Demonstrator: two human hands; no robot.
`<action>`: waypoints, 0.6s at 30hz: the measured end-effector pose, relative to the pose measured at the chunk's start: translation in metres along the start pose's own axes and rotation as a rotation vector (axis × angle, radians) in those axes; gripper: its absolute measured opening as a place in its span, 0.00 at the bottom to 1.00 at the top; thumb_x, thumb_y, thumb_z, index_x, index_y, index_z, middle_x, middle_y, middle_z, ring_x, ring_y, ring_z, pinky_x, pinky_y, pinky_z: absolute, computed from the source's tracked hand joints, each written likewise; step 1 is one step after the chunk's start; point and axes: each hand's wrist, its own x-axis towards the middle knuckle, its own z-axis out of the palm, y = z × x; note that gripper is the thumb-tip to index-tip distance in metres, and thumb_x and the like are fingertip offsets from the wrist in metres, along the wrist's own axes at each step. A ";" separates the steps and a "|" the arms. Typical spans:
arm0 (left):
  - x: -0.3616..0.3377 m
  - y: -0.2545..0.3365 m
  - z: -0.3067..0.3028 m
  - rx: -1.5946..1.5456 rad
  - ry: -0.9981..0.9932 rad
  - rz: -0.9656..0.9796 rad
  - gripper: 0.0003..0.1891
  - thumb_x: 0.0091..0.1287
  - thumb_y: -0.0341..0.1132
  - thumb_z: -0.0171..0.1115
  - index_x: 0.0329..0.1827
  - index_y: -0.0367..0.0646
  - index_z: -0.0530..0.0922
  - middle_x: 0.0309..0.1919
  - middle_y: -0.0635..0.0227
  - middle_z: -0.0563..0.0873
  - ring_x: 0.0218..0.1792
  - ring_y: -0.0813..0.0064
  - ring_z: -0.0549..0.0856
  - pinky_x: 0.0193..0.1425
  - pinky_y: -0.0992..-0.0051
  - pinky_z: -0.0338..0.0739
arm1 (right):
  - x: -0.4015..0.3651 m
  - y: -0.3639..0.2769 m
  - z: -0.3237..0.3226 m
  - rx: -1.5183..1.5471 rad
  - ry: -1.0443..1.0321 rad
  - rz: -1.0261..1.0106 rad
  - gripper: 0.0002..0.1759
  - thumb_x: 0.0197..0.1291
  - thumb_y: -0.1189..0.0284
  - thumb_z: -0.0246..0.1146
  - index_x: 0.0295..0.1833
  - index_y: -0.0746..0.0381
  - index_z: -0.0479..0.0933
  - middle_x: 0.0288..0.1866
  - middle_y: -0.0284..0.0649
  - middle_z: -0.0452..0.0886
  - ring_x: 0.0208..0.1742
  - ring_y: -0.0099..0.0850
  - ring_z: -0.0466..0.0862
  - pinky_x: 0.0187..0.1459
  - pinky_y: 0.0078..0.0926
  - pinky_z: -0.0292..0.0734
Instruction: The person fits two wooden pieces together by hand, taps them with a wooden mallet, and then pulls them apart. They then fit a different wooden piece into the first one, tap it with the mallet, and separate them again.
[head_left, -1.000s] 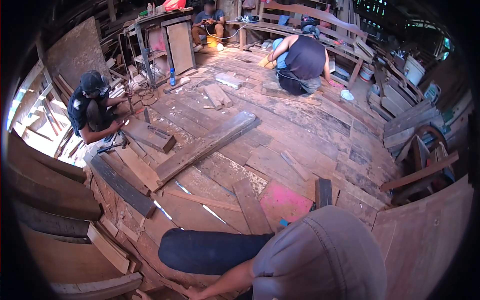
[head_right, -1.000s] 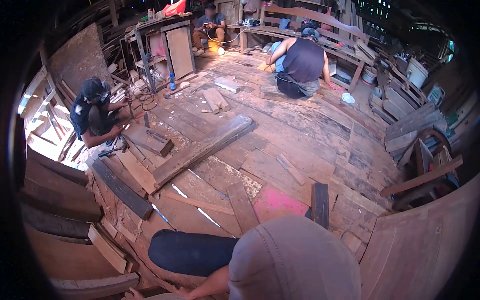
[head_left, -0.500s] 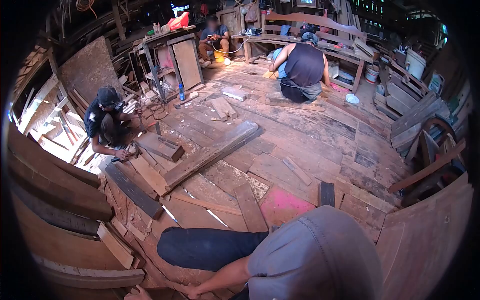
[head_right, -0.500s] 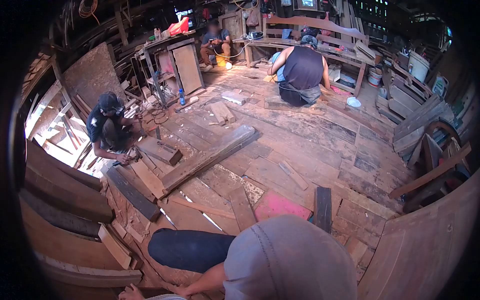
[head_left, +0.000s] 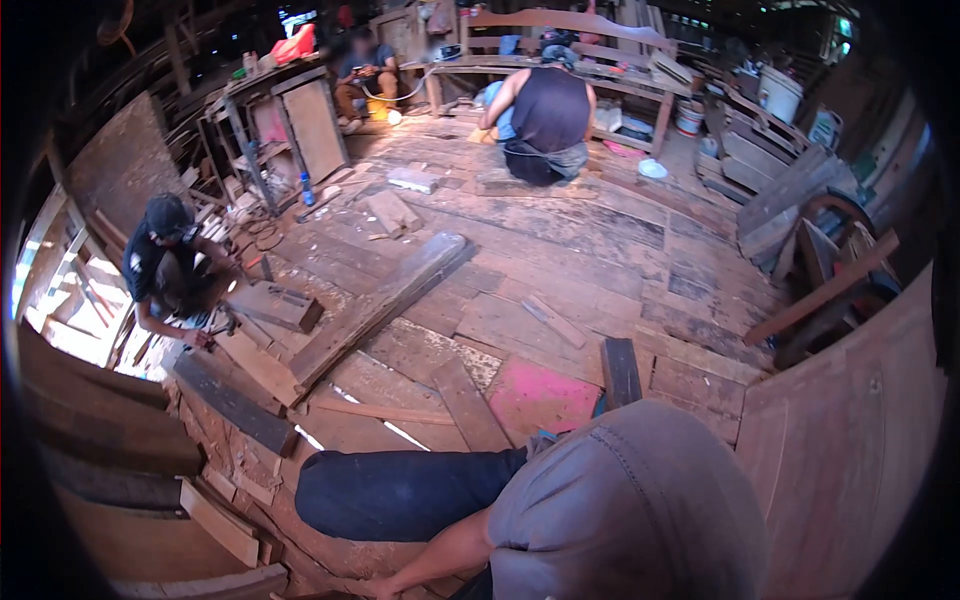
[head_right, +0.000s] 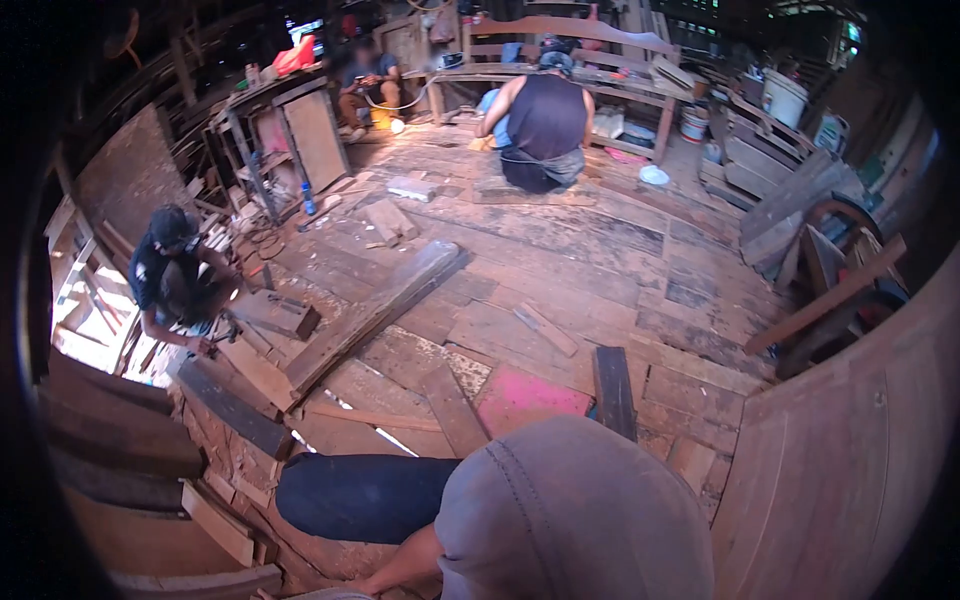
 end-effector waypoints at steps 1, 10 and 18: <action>0.003 0.005 0.000 -0.045 0.007 0.011 0.51 0.48 0.71 0.62 0.54 0.23 0.71 0.53 0.32 0.69 0.50 0.28 0.72 0.44 0.37 0.73 | 0.005 -0.001 0.000 0.000 0.008 -0.004 0.49 0.58 0.74 0.56 0.80 0.52 0.35 0.25 0.55 0.78 0.26 0.47 0.80 0.34 0.44 0.78; 0.004 0.028 0.040 -0.365 0.029 -0.010 0.40 0.50 0.64 0.66 0.48 0.32 0.72 0.50 0.41 0.72 0.50 0.37 0.73 0.47 0.44 0.73 | 0.047 -0.043 0.022 0.007 0.061 -0.093 0.50 0.57 0.74 0.56 0.80 0.52 0.33 0.26 0.56 0.79 0.26 0.49 0.81 0.34 0.43 0.78; 0.009 0.022 0.023 -0.425 0.060 -0.219 0.30 0.53 0.57 0.70 0.44 0.39 0.73 0.48 0.48 0.74 0.50 0.45 0.75 0.50 0.50 0.72 | 0.063 -0.080 0.072 0.003 0.104 -0.269 0.51 0.57 0.75 0.56 0.80 0.52 0.31 0.27 0.57 0.79 0.27 0.50 0.82 0.33 0.43 0.79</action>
